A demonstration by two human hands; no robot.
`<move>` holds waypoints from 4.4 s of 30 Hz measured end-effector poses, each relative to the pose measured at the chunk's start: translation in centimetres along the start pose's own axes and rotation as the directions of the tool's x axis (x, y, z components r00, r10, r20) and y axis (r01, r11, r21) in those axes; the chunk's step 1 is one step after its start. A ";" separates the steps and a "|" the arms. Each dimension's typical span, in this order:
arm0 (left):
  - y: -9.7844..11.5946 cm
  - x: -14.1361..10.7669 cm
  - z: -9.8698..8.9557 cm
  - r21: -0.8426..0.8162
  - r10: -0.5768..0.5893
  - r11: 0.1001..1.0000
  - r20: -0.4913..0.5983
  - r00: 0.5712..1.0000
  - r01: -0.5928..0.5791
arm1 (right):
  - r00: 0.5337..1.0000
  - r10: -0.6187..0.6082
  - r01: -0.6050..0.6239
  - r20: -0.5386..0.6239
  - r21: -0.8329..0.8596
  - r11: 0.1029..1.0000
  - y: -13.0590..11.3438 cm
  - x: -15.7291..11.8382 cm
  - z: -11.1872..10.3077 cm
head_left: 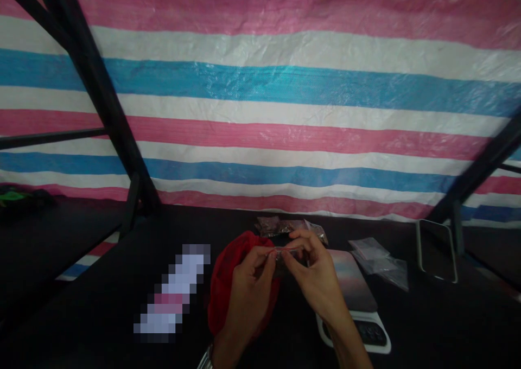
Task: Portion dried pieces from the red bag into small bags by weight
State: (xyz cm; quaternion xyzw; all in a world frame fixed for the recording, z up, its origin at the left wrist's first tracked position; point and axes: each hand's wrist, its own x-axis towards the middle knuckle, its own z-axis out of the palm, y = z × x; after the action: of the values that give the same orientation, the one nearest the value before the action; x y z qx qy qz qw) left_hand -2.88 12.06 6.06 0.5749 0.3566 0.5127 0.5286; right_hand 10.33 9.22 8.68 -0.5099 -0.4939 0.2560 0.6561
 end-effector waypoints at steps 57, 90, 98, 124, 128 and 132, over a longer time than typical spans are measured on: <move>0.4 -2.0 0.1 0.491 0.479 0.662 0.305 0.823 -0.566 | 0.983 0.157 -0.146 0.099 -0.115 0.983 -5.5 -2.2 -4.7; 0.7 -2.7 -1.1 0.413 0.381 0.811 0.167 0.910 -0.415 | 0.967 -0.042 0.147 0.251 -0.417 0.897 -9.1 -4.5 -4.0; 2.4 -3.6 -2.2 0.347 0.294 0.881 0.129 0.947 -0.321 | 0.946 -0.154 0.243 0.284 -0.313 0.918 -9.6 -4.0 -3.6; 0.5 -3.9 -7.2 -0.016 -0.100 0.995 -0.059 0.993 0.099 | 0.808 0.265 0.322 0.526 -0.771 0.549 -0.1 -0.1 4.8; 0.4 -3.4 -6.2 -0.168 -0.166 0.973 -0.028 0.986 0.159 | 0.820 0.226 0.261 0.525 -0.696 0.669 1.6 -0.6 4.7; 0.1 -3.3 -5.5 -0.181 -0.145 0.976 -0.129 0.981 0.120 | 0.841 0.185 0.227 0.509 -0.641 0.733 2.5 -0.6 3.6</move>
State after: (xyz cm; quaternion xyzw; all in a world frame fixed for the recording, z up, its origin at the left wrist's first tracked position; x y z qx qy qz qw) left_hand -8.91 10.26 4.99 0.4640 0.3854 0.5446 0.5827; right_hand 7.25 11.08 6.16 -0.6138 -0.7228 0.1826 0.2597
